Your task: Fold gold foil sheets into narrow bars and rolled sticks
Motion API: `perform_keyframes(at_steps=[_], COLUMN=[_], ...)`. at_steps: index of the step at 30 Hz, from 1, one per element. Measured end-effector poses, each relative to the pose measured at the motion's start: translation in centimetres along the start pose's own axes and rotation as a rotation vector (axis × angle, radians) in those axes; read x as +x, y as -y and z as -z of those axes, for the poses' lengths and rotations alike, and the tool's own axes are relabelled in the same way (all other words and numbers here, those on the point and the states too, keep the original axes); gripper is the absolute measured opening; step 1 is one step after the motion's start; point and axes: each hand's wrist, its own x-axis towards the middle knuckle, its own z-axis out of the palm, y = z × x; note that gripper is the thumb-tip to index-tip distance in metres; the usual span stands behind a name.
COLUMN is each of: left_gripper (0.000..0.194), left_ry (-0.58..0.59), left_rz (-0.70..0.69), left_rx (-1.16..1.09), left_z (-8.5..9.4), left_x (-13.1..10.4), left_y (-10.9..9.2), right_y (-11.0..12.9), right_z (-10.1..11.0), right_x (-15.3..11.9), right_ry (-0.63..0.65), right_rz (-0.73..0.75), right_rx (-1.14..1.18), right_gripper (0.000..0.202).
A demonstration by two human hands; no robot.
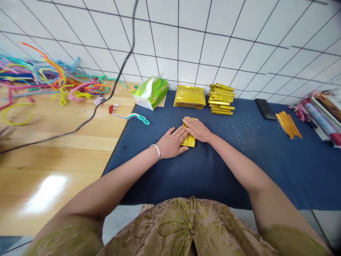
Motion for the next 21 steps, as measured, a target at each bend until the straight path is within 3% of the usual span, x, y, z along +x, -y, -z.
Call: perform_keyframes(at_steps=[7, 12, 16, 21], left_gripper=[0.068, 0.062, 0.066, 0.071], left_ry=[0.081, -0.020, 0.001, -0.010], left_rz=[-0.050, -0.007, -0.014, 0.050], left_rx=[-0.040, -0.043, -0.020, 0.011], left_z=[2.1, 3.5, 1.8, 0.1], left_x=[-5.7, -4.4, -2.8, -3.0], left_y=[-1.6, -3.0, -5.0, -6.4], right_y=[-0.1, 0.4, 0.7, 0.4], right_z=[-0.6, -0.3, -0.2, -0.6], right_x=[-0.2, -0.4, -0.5, -0.3], right_ry=[-0.005, -0.025, -0.028, -0.022], right_rz=[0.008, 0.005, -0.007, -0.023], right_rx=[-0.056, -0.078, -0.099, -0.114], right_gripper=[0.055, 0.055, 0.054, 0.055])
